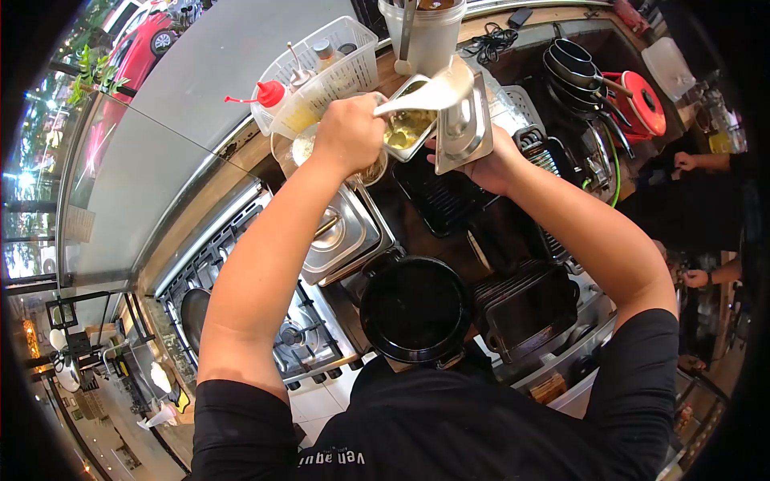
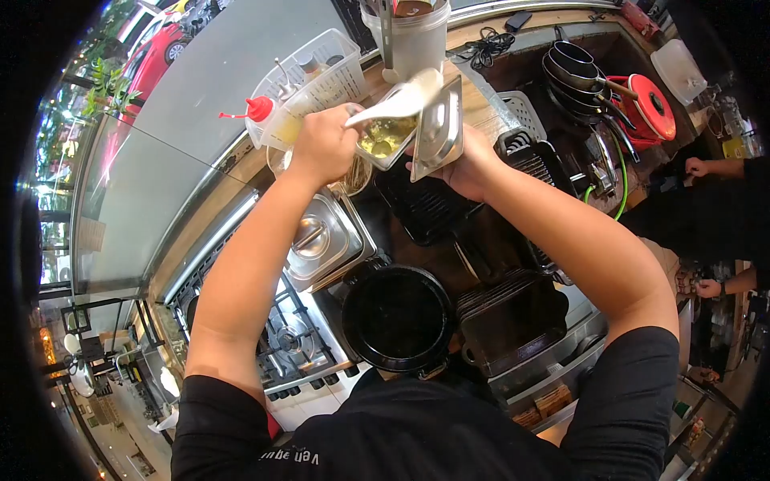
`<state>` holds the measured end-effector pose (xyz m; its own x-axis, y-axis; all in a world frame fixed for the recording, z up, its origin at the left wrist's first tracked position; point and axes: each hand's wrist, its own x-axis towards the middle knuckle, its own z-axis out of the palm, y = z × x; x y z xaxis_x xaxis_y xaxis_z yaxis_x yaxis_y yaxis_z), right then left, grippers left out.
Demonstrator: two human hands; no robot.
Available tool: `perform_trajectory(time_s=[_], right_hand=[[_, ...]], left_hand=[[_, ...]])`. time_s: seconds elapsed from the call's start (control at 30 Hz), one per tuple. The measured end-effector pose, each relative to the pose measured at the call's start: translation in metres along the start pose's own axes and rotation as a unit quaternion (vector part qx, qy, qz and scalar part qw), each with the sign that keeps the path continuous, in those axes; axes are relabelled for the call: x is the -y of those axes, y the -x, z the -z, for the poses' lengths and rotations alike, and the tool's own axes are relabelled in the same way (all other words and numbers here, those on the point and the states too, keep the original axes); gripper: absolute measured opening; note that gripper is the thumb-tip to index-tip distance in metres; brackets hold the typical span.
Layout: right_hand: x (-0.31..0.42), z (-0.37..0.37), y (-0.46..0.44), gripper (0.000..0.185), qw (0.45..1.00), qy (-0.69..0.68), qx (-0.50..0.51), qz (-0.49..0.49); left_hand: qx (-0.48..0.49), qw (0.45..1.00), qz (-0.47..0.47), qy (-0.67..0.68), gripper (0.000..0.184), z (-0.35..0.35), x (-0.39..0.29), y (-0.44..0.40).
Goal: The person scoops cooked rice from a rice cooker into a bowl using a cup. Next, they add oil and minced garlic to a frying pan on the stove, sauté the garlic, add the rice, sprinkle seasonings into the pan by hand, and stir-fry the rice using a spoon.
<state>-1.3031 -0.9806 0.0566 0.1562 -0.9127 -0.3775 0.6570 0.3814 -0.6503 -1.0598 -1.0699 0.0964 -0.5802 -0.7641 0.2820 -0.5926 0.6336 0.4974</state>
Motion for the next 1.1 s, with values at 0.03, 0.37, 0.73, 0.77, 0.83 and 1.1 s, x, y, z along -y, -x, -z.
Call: perform_trajectory(time_s=[0.03,0.37,0.73,0.77,0.83,1.1], right_hand=[[0.000,0.000,-0.001,0.043,1.000,-0.005,-0.010,-0.005],[0.006,0.010,-0.003,0.044,1.000,-0.010,0.012,-0.026],[-0.005,0.009,-0.006,0.030,0.988,0.136,-0.075,0.019],[-0.005,0.011,-0.006,0.030,0.988,0.134,-0.067,0.038],[-0.005,0.017,-0.001,0.030,0.982,0.167,-0.059,0.069],[0.021,0.042,0.024,0.047,0.963,0.247,-0.003,0.107]], left_hand=[[-0.003,0.997,0.050,0.053,0.022,0.001,0.002,0.001],[-0.123,0.856,0.327,0.381,0.025,-0.001,0.050,0.026],[-0.255,0.721,0.303,0.568,0.023,0.054,0.034,0.101],[-0.274,0.727,0.292,0.558,0.025,0.070,0.032,0.121],[-0.318,0.738,0.280,0.525,0.028,0.101,0.033,0.172],[-0.534,0.717,0.306,0.327,0.031,0.218,0.062,0.442]])
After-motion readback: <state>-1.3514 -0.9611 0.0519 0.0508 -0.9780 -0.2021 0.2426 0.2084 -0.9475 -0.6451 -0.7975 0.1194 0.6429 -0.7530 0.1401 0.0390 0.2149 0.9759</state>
